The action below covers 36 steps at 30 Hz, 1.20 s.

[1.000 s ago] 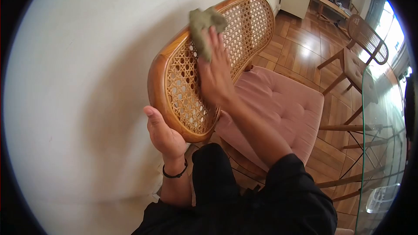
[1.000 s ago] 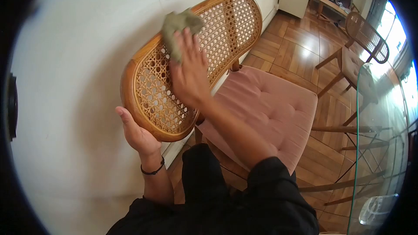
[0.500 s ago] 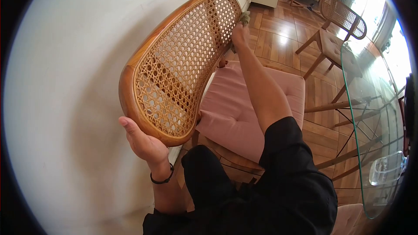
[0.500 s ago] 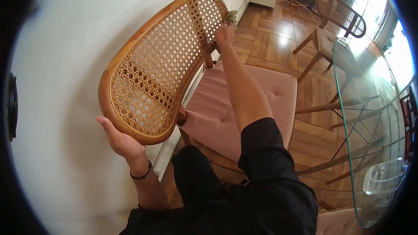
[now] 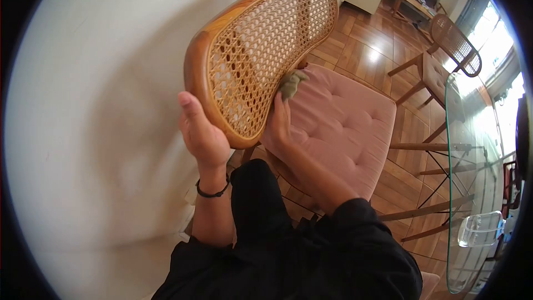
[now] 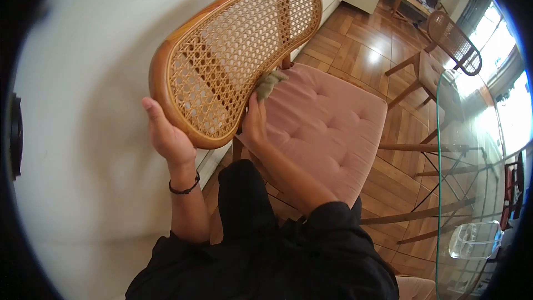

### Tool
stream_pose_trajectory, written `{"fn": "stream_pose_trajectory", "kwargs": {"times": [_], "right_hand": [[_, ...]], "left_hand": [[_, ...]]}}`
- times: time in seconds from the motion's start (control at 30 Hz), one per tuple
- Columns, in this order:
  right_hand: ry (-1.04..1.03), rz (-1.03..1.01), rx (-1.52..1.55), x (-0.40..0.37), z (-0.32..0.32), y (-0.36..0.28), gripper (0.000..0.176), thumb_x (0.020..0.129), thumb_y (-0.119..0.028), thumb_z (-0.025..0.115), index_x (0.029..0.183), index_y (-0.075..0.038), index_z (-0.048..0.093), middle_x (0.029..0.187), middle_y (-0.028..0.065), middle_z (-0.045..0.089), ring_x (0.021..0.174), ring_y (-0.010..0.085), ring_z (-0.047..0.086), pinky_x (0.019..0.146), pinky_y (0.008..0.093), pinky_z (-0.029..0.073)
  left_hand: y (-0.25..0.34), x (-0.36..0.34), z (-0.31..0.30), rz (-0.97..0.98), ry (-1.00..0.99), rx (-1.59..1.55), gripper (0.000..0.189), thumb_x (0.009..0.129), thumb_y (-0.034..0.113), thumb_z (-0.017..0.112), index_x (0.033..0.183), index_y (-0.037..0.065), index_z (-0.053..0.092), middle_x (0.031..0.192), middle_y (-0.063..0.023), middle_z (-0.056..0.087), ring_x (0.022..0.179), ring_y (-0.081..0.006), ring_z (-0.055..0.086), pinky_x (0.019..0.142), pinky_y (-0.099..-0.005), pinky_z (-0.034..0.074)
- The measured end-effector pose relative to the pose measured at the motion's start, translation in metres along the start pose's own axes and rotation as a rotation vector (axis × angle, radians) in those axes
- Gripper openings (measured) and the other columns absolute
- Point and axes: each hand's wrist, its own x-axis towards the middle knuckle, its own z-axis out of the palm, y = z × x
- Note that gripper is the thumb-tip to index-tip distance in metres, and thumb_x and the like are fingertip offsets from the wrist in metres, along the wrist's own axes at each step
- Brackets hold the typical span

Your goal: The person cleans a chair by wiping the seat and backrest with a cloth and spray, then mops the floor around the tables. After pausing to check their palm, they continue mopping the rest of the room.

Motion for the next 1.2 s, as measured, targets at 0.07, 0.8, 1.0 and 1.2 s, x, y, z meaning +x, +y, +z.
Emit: {"fn": "stream_pose_trajectory", "kwargs": {"times": [0.07,0.8,1.0,1.2], "right_hand": [[-0.023,0.054,0.015,-0.055,0.016,-0.02,0.054,0.107,-0.032,0.033,0.147,0.005,0.031,0.136,0.0137,0.051,0.123,0.0222,0.048,0.107,0.0347,0.035],[-0.282,-0.828,-0.726,-0.042,0.103,-0.16,0.061,0.093,-0.017,0.048,0.14,0.017,0.03,0.144,0.0397,0.031,0.138,0.0553,0.025,0.115,0.0592,0.016],[-0.235,-0.77,-0.856,-0.107,0.049,-0.086,0.047,0.095,-0.014,0.049,0.127,0.019,0.043,0.134,0.0424,0.04,0.126,0.0613,0.037,0.109,0.0673,0.023],[-0.005,-0.323,-0.646,0.007,0.09,-0.128,0.064,0.1,-0.033,0.037,0.144,0.012,0.027,0.149,0.0358,0.026,0.142,0.051,0.018,0.118,0.0562,0.008]], "left_hand": [[0.0,0.001,-0.001,0.019,-0.026,-0.004,0.068,0.106,0.05,0.033,0.132,-0.011,0.049,0.129,-0.0169,0.058,0.117,-0.0199,0.057,0.103,-0.0313,0.043],[-0.014,0.005,-0.038,-0.153,-0.296,-0.267,0.057,0.107,0.045,0.034,0.136,-0.003,0.048,0.127,-0.0105,0.059,0.111,-0.0159,0.058,0.097,-0.031,0.047],[-0.003,0.009,-0.034,-0.263,-0.313,-0.332,0.064,0.105,0.047,0.037,0.142,-0.004,0.039,0.14,-0.0156,0.05,0.126,-0.025,0.052,0.108,-0.0407,0.041],[-0.007,0.004,-0.027,-0.187,-0.217,-0.279,0.061,0.105,0.047,0.037,0.138,-0.004,0.043,0.136,-0.0132,0.054,0.123,-0.0232,0.054,0.107,-0.0379,0.041]]}}
